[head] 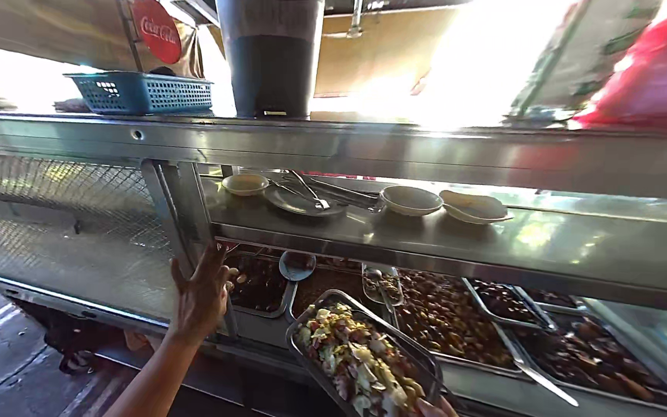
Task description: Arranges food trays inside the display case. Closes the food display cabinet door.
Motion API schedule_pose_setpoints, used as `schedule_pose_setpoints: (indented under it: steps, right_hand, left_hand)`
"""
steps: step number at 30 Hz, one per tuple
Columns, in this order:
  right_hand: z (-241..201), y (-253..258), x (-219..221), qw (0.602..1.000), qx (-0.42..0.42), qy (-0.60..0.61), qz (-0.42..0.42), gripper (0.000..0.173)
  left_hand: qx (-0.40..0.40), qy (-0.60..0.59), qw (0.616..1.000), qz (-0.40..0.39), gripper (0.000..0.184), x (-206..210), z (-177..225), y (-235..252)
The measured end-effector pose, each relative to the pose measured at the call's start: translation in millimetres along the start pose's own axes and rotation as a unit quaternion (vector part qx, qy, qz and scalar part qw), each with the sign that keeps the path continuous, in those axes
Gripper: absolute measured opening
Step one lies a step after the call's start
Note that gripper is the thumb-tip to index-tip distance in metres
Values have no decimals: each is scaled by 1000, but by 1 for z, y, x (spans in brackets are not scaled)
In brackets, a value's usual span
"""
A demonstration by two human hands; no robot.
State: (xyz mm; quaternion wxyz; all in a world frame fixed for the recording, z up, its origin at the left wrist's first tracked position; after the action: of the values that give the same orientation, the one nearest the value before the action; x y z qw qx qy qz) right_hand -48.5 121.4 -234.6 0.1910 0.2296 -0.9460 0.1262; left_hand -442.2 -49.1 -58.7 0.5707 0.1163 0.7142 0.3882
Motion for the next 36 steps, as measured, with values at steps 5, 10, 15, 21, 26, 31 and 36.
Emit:
schedule_pose_setpoints:
  steps: [5,10,15,21,26,31,36]
  right_hand:
    - [39,66,31,998,42,-22,-39,22]
    - [68,119,55,992,85,-55,-70,24]
    - [94,168,71,983,128,-63,-115,23]
    - [114,203,86,964,175,-97,-173,27]
    - [129,213,87,928,230,-235,-178,20]
    - [125,220,88,911,239,-291,-169,17]
    - [127,227,91,913,243,-292,-148,17]
  left_hand:
    - [-98,-256,962,-9,29,27,37,-45]
    - [-597,-615,499,-131,50,134,58,-123]
    - [-683,-687,248,-22,62,180,75,-140]
    - [-707,-675,204,59,50,199,61,-146]
    - [-714,-667,200,67,48,206,45,-146]
    - [-719,-663,202,55,51,211,38,-146]
    - [-722,-651,233,29,55,219,32,-146]
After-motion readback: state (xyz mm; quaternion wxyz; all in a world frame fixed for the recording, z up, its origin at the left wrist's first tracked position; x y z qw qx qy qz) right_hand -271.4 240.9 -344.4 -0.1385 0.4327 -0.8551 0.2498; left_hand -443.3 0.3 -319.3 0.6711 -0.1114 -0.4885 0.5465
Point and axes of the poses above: each hand's wrist, its own y-axis towards the middle knuckle, its own x-axis out of the palm, z = x × y, the point moved 9 cm from there along y, towards the middle knuckle, and after that the axes turned 7 degrees about -y, right-handed, at the moved point
